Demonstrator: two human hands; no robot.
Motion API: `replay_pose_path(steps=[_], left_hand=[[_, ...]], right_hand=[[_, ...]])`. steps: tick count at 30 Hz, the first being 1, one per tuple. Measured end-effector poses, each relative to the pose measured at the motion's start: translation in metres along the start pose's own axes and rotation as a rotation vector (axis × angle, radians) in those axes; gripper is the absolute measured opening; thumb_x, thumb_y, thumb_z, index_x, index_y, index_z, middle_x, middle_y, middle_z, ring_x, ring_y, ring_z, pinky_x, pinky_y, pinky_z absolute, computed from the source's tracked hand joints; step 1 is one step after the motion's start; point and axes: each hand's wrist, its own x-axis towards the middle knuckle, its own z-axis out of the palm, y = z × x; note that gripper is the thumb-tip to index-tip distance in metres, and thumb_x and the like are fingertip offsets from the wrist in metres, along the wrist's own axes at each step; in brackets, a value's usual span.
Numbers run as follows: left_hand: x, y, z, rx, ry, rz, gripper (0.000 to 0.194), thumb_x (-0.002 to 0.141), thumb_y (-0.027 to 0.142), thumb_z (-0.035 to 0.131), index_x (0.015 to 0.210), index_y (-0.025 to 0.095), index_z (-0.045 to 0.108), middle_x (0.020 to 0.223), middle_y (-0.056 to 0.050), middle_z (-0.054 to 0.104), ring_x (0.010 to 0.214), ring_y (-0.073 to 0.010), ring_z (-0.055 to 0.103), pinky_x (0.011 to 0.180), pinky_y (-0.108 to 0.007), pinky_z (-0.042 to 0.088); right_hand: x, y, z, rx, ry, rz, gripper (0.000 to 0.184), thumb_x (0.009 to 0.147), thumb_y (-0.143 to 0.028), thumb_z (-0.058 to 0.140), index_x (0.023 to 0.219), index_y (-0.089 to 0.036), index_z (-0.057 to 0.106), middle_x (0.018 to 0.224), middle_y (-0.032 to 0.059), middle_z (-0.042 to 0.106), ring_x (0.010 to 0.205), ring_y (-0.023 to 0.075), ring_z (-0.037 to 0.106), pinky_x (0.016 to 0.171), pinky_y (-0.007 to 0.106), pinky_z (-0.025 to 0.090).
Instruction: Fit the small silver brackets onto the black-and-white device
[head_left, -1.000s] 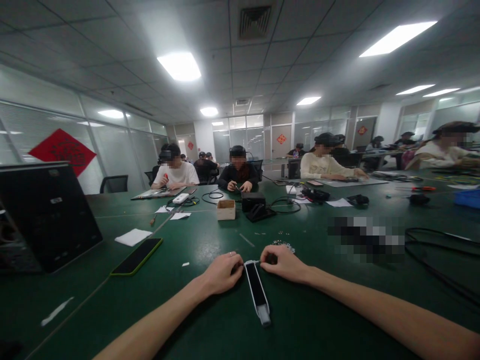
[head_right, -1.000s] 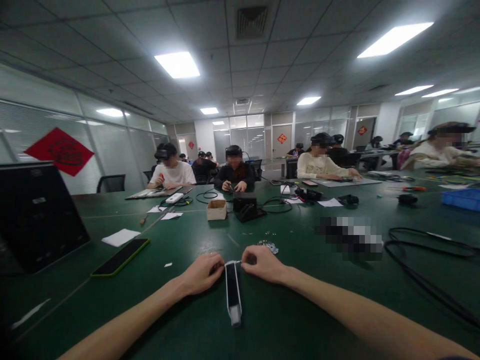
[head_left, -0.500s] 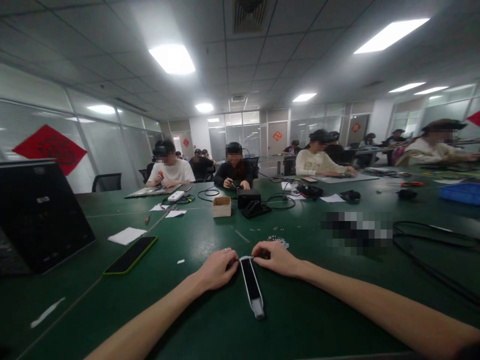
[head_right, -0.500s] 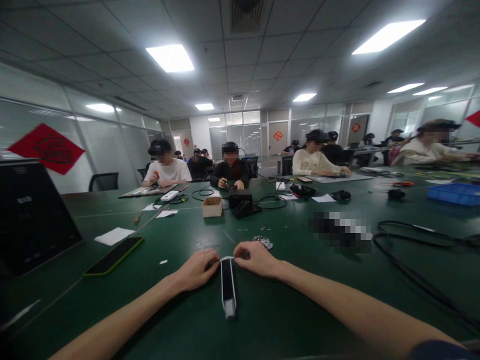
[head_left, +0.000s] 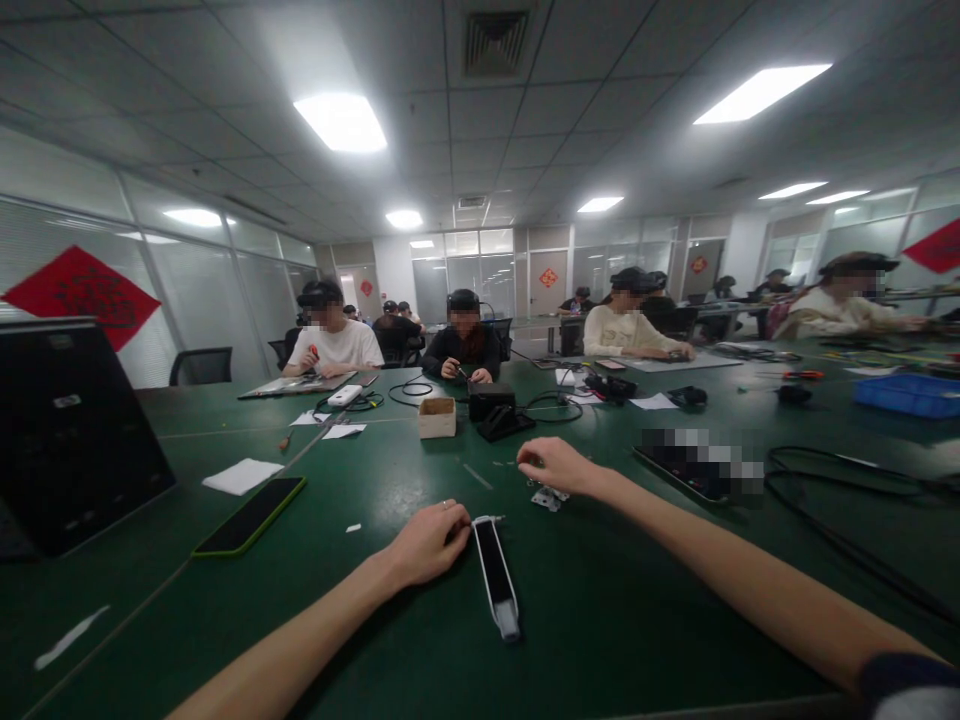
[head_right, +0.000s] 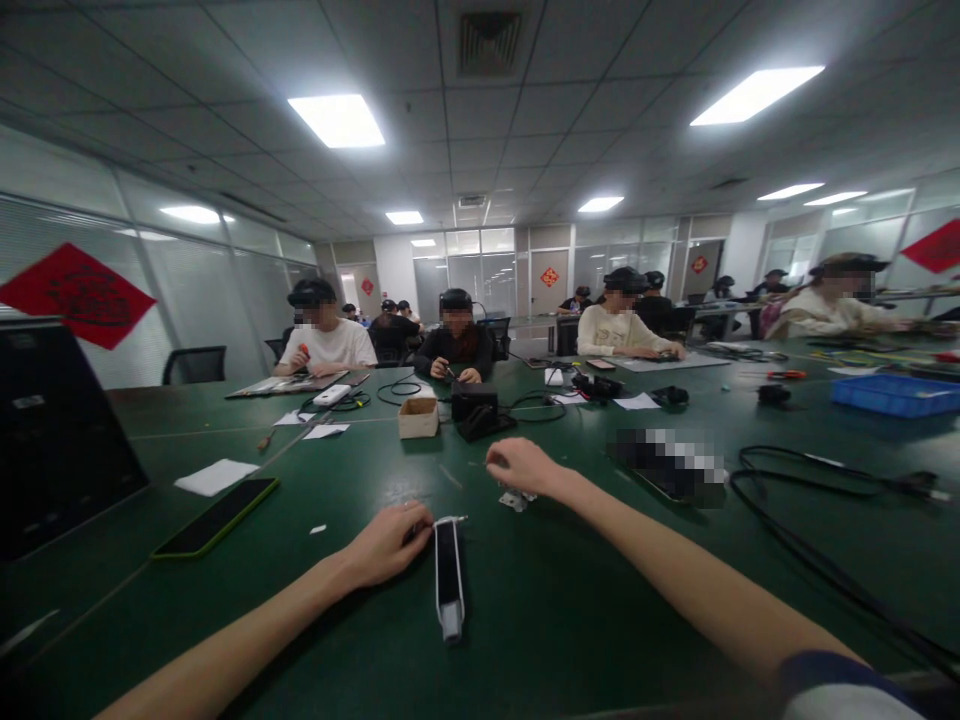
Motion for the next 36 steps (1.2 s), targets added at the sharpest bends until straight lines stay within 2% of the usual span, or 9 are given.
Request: replay_pose_path(steps=[2,6,16,22,27,30,33,35,36], left_hand=[[0.000,-0.001,0.001,-0.004,0.003,0.001,0.017,0.091,0.026,0.043,0.091,0.018,0.058,0.086,-0.004,0.059,0.074,-0.0153,0.054,0.068,-0.027,0.042],[0.000,0.001,-0.001,-0.017,-0.006,-0.001,0.018,0.091,0.027,0.043,0.091,0.018,0.058,0.086,-0.003,0.060,0.074,-0.0150,0.054,0.068,-0.027,0.043],[0.000,0.004,-0.003,0.013,-0.007,-0.006,0.019,0.090,0.027,0.043,0.090,0.017,0.058,0.085,-0.004,0.060,0.073,-0.0161,0.054,0.067,-0.027,0.043],[0.001,0.002,0.001,-0.032,0.011,-0.016,0.020,0.091,0.029,0.043,0.093,0.018,0.059,0.089,-0.005,0.061,0.078,-0.0169,0.056,0.071,-0.029,0.044],[0.005,0.000,0.004,-0.043,0.075,-0.051,0.024,0.091,0.035,0.043,0.095,0.018,0.059,0.089,-0.005,0.061,0.077,-0.0174,0.056,0.071,-0.030,0.045],[0.005,0.000,0.003,-0.031,0.069,-0.072,0.022,0.090,0.035,0.044,0.093,0.018,0.059,0.087,-0.004,0.061,0.075,-0.0175,0.056,0.067,-0.029,0.044],[0.005,0.001,0.004,-0.012,0.116,-0.064,0.021,0.089,0.034,0.046,0.094,0.018,0.058,0.086,-0.004,0.060,0.075,-0.0178,0.057,0.066,-0.029,0.044],[0.005,0.001,0.004,0.001,0.191,-0.039,0.020,0.089,0.033,0.046,0.097,0.018,0.057,0.087,-0.004,0.060,0.074,-0.0176,0.057,0.067,-0.029,0.044],[0.005,0.001,0.005,0.004,0.232,-0.020,0.020,0.089,0.032,0.047,0.100,0.018,0.057,0.087,-0.004,0.060,0.073,-0.0172,0.057,0.067,-0.029,0.045]], right_hand=[[0.012,0.028,-0.011,-0.154,-0.121,0.222,0.020,0.083,-0.026,0.055,0.097,-0.019,0.068,0.102,0.0088,0.068,0.092,0.0211,0.062,0.079,0.028,0.044],[0.022,0.066,-0.017,-0.168,-0.260,0.316,0.013,0.075,-0.023,0.066,0.084,-0.017,0.072,0.090,0.0098,0.071,0.082,0.0220,0.065,0.072,0.026,0.045],[0.015,0.076,-0.001,-0.118,-0.317,0.418,0.017,0.075,-0.024,0.062,0.084,-0.012,0.072,0.088,0.0102,0.069,0.080,0.0185,0.064,0.065,0.021,0.044],[0.011,0.065,-0.010,-0.115,-0.381,0.474,0.026,0.073,-0.035,0.061,0.078,-0.011,0.070,0.081,0.0112,0.069,0.069,0.0189,0.063,0.053,0.023,0.042],[0.008,0.052,-0.015,-0.140,-0.340,0.441,0.017,0.069,-0.028,0.065,0.071,-0.012,0.069,0.077,0.0100,0.069,0.072,0.0190,0.063,0.056,0.022,0.042],[0.009,0.036,-0.016,-0.154,-0.238,0.389,0.011,0.067,-0.018,0.065,0.074,-0.011,0.069,0.081,0.0122,0.069,0.078,0.0210,0.064,0.062,0.023,0.043],[0.008,0.005,-0.010,-0.140,-0.094,0.292,0.023,0.074,-0.015,0.059,0.096,-0.012,0.066,0.093,0.0128,0.068,0.089,0.0218,0.063,0.072,0.025,0.043],[0.005,-0.022,-0.001,-0.085,-0.007,0.182,0.029,0.080,-0.016,0.054,0.108,-0.016,0.060,0.096,0.0079,0.067,0.089,0.0178,0.061,0.076,0.024,0.042],[0.002,-0.036,0.005,0.035,0.082,0.062,0.027,0.080,-0.016,0.055,0.106,-0.015,0.059,0.091,0.0064,0.067,0.083,0.0163,0.061,0.073,0.024,0.043]])
